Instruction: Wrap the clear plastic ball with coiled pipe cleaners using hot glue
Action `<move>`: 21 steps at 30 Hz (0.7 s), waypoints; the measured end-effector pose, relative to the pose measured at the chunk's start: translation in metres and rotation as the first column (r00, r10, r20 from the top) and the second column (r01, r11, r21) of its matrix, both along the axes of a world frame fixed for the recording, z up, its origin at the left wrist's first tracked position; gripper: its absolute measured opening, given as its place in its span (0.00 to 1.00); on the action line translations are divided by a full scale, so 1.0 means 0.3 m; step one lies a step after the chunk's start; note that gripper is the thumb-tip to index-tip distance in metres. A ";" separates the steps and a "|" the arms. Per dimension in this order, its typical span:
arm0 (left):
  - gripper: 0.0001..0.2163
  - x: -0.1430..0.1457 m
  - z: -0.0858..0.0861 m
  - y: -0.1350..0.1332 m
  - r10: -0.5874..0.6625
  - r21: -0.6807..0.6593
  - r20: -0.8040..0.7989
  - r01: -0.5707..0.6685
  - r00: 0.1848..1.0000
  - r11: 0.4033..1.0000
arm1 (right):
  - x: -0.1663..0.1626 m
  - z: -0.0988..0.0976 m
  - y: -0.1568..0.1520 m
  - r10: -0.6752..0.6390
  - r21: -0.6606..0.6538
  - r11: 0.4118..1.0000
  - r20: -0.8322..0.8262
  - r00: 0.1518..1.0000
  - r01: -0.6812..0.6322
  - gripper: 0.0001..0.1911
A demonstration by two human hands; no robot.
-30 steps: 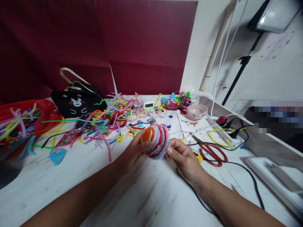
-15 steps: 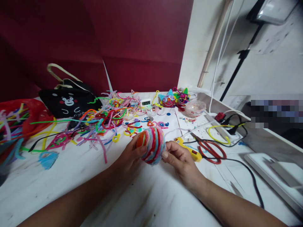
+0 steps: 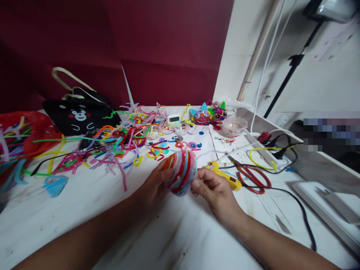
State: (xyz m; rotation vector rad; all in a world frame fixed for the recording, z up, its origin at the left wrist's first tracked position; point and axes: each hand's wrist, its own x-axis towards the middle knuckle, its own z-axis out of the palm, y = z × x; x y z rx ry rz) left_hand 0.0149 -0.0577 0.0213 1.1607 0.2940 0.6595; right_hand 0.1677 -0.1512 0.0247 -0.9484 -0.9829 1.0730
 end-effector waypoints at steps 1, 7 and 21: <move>0.11 0.001 0.001 0.000 -0.007 0.003 0.002 0.007 1.000 1.000 | 0.000 0.000 0.001 -0.002 0.002 1.000 -0.003 1.000 0.002 0.17; 0.14 0.004 0.010 0.003 -0.022 0.035 -0.025 0.023 0.999 0.999 | -0.001 0.000 0.002 0.039 0.043 0.998 -0.028 0.999 -0.038 0.13; 0.17 -0.007 -0.011 0.020 -0.019 0.050 -0.030 0.021 0.999 0.999 | 0.005 -0.008 0.007 0.054 -0.002 0.998 -0.114 0.992 -0.055 0.17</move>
